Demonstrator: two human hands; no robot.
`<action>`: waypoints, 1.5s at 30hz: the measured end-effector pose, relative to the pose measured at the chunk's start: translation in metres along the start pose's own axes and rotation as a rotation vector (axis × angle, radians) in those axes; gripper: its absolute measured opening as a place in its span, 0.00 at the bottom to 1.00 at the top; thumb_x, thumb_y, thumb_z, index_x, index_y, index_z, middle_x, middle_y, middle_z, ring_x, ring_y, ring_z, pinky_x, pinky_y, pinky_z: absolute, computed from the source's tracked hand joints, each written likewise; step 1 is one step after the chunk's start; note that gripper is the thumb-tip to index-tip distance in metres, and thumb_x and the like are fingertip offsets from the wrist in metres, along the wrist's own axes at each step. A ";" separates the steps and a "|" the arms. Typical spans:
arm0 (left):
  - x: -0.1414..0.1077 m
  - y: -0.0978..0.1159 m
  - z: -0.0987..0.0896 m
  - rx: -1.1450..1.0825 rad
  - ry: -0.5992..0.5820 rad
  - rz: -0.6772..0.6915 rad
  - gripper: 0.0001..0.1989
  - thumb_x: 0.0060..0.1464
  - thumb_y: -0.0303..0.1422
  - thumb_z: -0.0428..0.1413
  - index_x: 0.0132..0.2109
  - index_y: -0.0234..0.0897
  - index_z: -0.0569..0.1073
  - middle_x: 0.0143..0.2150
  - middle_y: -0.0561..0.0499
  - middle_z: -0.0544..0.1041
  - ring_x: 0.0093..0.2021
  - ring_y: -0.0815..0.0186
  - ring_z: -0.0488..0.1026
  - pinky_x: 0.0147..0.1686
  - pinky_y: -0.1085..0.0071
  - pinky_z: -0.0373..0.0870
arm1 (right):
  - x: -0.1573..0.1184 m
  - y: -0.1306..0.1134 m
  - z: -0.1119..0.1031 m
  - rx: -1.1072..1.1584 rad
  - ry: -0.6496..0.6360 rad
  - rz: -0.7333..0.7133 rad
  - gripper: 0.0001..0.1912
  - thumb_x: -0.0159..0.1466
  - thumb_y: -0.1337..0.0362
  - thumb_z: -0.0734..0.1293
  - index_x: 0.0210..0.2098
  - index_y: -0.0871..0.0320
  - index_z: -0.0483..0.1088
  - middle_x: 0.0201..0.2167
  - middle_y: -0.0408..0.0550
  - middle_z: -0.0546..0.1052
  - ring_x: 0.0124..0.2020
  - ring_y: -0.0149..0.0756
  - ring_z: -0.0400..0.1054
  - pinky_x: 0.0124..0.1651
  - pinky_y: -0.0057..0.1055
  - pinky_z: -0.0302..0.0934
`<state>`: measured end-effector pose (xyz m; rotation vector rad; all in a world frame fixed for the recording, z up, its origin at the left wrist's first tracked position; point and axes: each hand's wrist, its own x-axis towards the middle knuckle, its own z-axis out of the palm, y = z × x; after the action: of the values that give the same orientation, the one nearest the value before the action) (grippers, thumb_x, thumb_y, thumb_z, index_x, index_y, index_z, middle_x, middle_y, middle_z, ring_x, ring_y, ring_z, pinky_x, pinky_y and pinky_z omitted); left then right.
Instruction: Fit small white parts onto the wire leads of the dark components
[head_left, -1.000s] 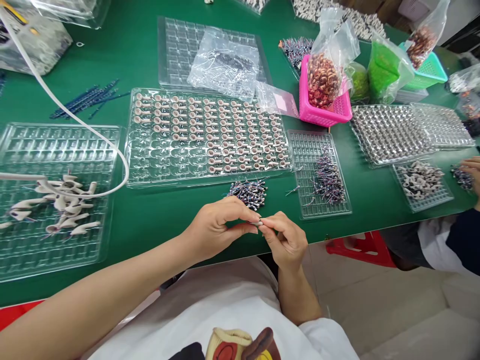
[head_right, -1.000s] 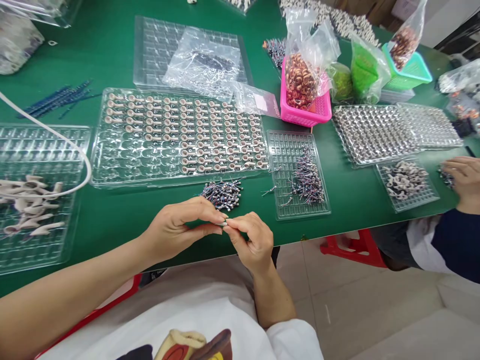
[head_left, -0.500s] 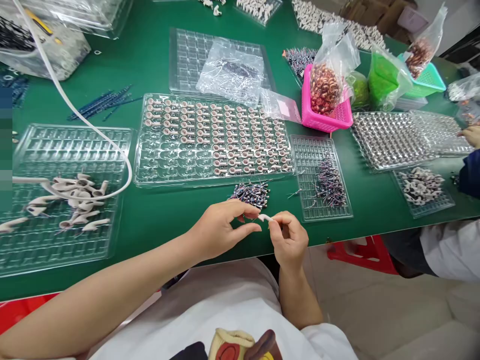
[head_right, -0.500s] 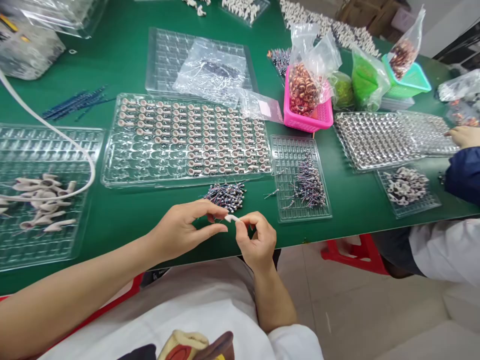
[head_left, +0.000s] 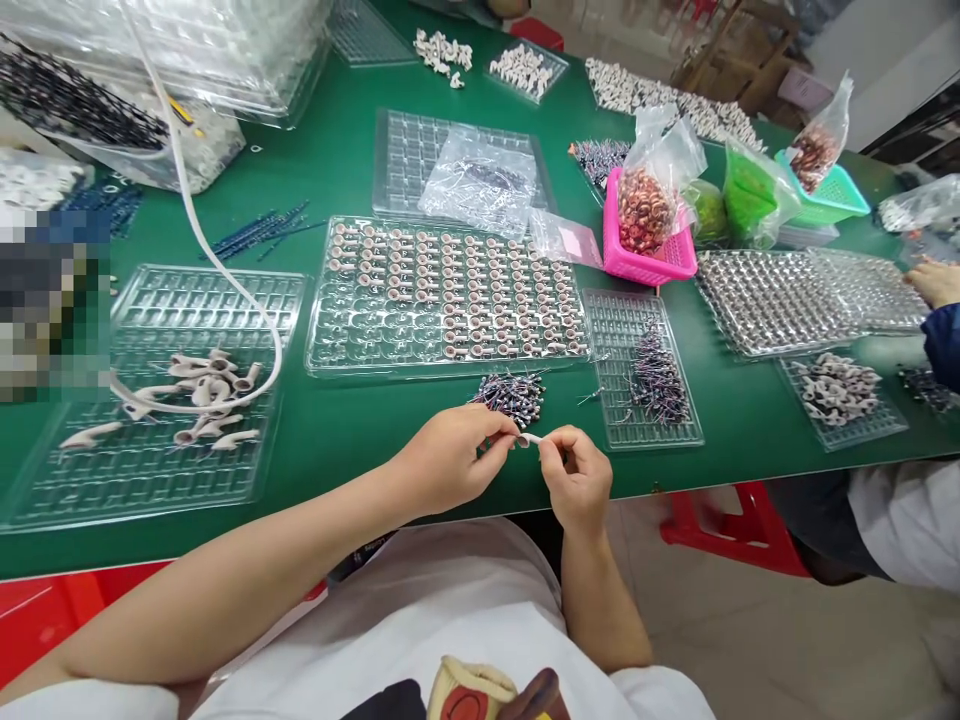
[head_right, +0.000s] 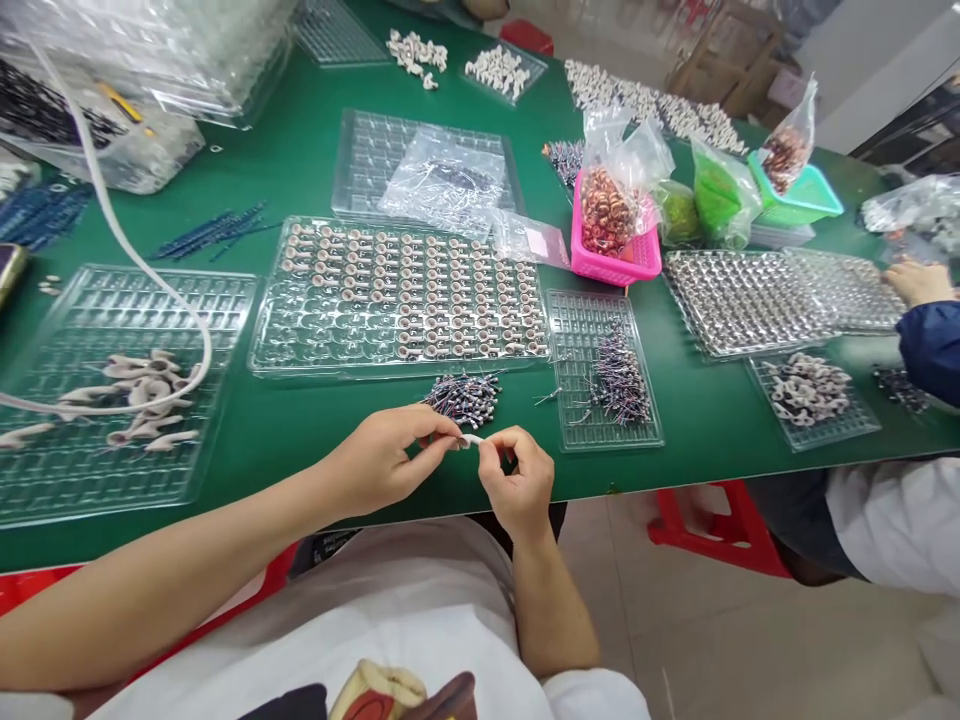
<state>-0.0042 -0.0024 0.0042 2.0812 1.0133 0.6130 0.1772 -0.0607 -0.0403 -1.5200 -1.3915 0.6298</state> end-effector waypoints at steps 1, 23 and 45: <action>0.000 0.002 -0.001 0.008 -0.003 -0.017 0.11 0.60 0.28 0.50 0.38 0.37 0.78 0.31 0.50 0.80 0.32 0.65 0.75 0.30 0.73 0.67 | 0.000 0.000 0.000 -0.006 -0.013 -0.003 0.09 0.64 0.62 0.65 0.27 0.57 0.69 0.23 0.39 0.69 0.24 0.28 0.62 0.27 0.26 0.57; -0.121 -0.072 -0.164 0.495 0.559 -0.901 0.14 0.55 0.40 0.54 0.39 0.38 0.79 0.32 0.50 0.82 0.33 0.58 0.77 0.28 0.72 0.65 | 0.001 0.010 -0.009 -0.002 -0.154 -0.099 0.11 0.67 0.57 0.64 0.36 0.56 0.75 0.28 0.45 0.77 0.24 0.31 0.70 0.25 0.26 0.64; -0.032 0.005 -0.013 -0.437 -0.045 -0.592 0.09 0.53 0.35 0.56 0.31 0.35 0.77 0.29 0.50 0.82 0.31 0.64 0.77 0.30 0.72 0.69 | 0.003 0.004 -0.004 0.095 -0.301 -0.465 0.18 0.62 0.69 0.70 0.51 0.51 0.70 0.37 0.47 0.78 0.33 0.35 0.72 0.38 0.36 0.69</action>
<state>-0.0296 -0.0253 0.0129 1.3218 1.2625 0.4259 0.1832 -0.0586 -0.0417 -0.9996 -1.8407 0.6349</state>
